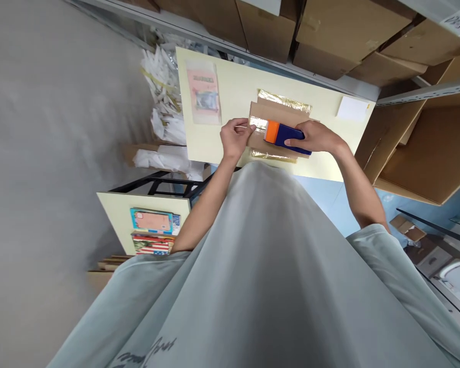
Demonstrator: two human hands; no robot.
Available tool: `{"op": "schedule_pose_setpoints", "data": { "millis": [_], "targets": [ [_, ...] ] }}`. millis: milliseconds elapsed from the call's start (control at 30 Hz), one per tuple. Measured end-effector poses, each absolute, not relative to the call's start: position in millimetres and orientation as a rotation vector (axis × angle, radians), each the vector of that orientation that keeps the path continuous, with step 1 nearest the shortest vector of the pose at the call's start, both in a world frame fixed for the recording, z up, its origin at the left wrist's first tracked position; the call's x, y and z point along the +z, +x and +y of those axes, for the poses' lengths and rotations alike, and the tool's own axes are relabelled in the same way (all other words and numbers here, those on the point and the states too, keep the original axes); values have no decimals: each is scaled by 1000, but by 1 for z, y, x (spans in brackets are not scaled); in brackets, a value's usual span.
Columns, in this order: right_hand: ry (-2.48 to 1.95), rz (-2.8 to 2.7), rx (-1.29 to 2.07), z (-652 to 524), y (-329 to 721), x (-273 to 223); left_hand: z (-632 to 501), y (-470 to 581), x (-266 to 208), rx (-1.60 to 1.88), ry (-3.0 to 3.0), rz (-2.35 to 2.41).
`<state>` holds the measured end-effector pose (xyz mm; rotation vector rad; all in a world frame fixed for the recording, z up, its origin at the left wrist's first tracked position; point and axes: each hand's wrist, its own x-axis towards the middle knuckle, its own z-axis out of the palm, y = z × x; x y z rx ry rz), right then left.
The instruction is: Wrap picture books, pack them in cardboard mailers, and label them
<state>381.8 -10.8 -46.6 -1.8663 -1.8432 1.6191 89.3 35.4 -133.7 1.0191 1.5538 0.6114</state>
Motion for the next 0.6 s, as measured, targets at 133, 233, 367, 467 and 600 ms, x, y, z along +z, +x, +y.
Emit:
{"op": "schedule_pose_setpoints", "data": {
  "millis": [133, 233, 367, 467, 600],
  "targets": [
    [-1824, -1865, 1578, -6, 380, -68, 39, 94, -138, 612, 904, 1623],
    [-1813, -1902, 1595, 4, 376, -68, 41, 93, -143, 634, 847, 1647],
    [-1845, -2012, 1732, 15, 374, -45, 38, 93, -150, 643, 884, 1654],
    [-1922, -1996, 1816, 8, 391, -22, 37, 92, -158, 662, 914, 1678],
    [-1988, -1771, 2083, -27, 458, 15, 36, 91, -165, 668, 952, 1706]
  ]
}}
